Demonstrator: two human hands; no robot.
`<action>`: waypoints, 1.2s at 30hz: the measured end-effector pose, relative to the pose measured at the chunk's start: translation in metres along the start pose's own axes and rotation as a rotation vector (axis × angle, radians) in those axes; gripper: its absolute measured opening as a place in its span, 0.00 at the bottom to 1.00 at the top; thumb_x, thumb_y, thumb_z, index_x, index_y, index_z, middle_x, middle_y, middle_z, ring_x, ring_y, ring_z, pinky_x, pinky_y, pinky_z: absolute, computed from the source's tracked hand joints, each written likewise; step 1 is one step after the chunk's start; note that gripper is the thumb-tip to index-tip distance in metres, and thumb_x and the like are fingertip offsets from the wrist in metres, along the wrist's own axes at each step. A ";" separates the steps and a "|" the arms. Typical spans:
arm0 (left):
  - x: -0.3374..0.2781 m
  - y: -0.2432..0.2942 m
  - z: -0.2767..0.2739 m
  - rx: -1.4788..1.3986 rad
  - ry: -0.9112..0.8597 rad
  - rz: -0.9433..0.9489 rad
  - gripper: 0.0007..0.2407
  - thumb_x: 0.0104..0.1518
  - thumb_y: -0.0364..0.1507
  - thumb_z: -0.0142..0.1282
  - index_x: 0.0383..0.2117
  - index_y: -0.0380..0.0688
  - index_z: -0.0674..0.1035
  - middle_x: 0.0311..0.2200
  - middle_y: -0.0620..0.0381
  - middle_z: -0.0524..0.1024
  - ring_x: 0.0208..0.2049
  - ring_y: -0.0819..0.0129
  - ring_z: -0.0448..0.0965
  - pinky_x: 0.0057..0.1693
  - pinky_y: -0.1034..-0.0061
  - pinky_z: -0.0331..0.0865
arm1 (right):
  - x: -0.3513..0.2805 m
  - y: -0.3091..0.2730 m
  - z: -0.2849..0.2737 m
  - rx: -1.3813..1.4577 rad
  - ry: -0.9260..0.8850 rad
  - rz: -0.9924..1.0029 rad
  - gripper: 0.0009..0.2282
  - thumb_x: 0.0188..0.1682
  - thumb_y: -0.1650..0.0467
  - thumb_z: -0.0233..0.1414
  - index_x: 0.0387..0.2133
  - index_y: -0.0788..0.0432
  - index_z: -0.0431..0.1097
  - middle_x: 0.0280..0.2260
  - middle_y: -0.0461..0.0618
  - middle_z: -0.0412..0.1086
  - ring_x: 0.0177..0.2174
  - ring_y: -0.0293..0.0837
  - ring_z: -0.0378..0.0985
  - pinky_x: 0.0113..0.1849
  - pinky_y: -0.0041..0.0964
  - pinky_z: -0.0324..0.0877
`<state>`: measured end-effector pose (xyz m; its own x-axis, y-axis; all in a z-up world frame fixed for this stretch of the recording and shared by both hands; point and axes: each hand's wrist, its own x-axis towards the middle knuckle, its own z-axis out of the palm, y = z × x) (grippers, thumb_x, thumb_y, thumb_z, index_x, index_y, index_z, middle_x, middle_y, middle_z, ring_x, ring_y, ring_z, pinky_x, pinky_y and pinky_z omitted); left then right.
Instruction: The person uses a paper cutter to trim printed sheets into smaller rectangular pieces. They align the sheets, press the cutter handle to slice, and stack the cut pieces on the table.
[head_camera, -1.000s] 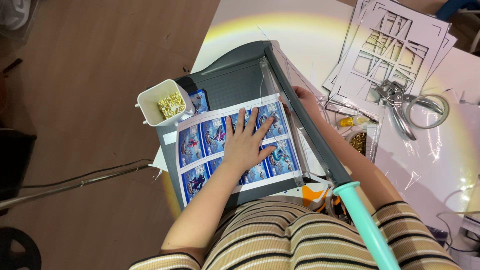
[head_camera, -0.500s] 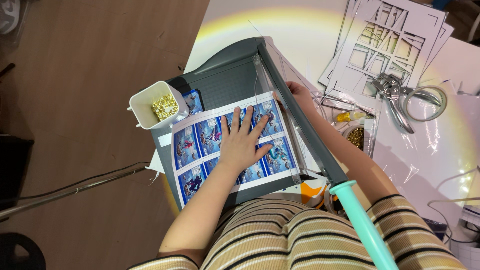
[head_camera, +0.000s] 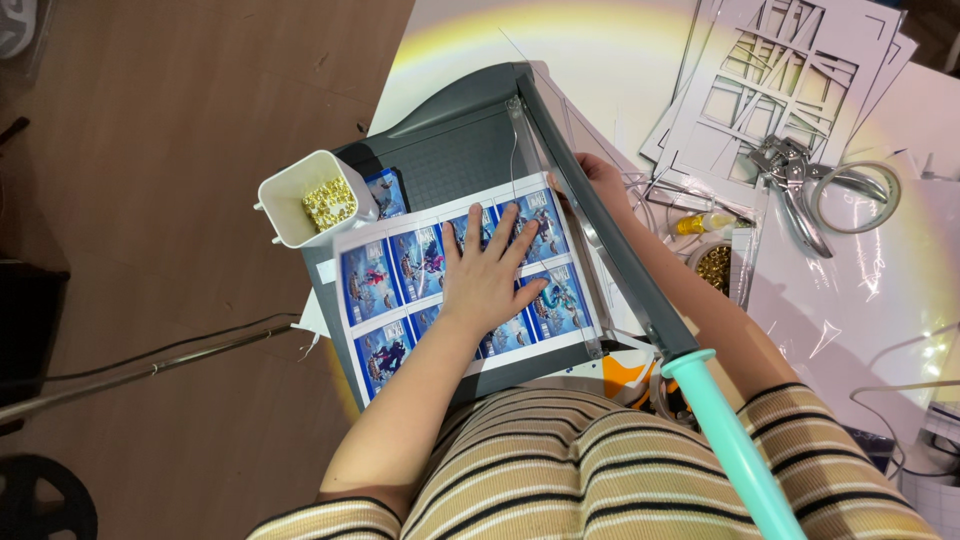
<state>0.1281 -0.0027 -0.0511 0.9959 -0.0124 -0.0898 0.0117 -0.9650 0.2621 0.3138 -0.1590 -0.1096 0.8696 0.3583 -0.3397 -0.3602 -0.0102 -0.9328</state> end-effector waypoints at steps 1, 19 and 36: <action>0.000 -0.001 0.001 0.005 -0.012 0.007 0.32 0.59 0.57 0.41 0.71 0.69 0.55 0.74 0.60 0.47 0.73 0.39 0.39 0.68 0.31 0.30 | -0.008 -0.009 0.005 -0.040 0.005 -0.001 0.05 0.49 0.72 0.58 0.38 0.57 0.75 0.25 0.46 0.72 0.25 0.36 0.74 0.29 0.25 0.72; -0.002 0.001 -0.001 0.017 -0.034 0.004 0.32 0.61 0.57 0.38 0.72 0.66 0.53 0.74 0.66 0.47 0.73 0.37 0.39 0.68 0.30 0.28 | -0.179 0.027 -0.048 -0.343 -0.042 0.339 0.23 0.46 0.76 0.58 0.57 0.61 0.66 0.40 0.58 0.75 0.33 0.43 0.77 0.39 0.35 0.78; -0.001 0.005 -0.006 -0.003 -0.049 -0.006 0.32 0.62 0.56 0.39 0.72 0.65 0.54 0.74 0.64 0.46 0.73 0.37 0.37 0.67 0.30 0.26 | -0.189 -0.010 -0.030 -0.261 -0.044 0.440 0.17 0.50 0.75 0.58 0.50 0.73 0.69 0.43 0.64 0.69 0.40 0.50 0.78 0.46 0.43 0.77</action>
<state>0.1276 -0.0056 -0.0446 0.9901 -0.0194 -0.1388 0.0182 -0.9643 0.2641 0.1635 -0.2547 -0.0398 0.6376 0.3061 -0.7069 -0.5881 -0.3993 -0.7033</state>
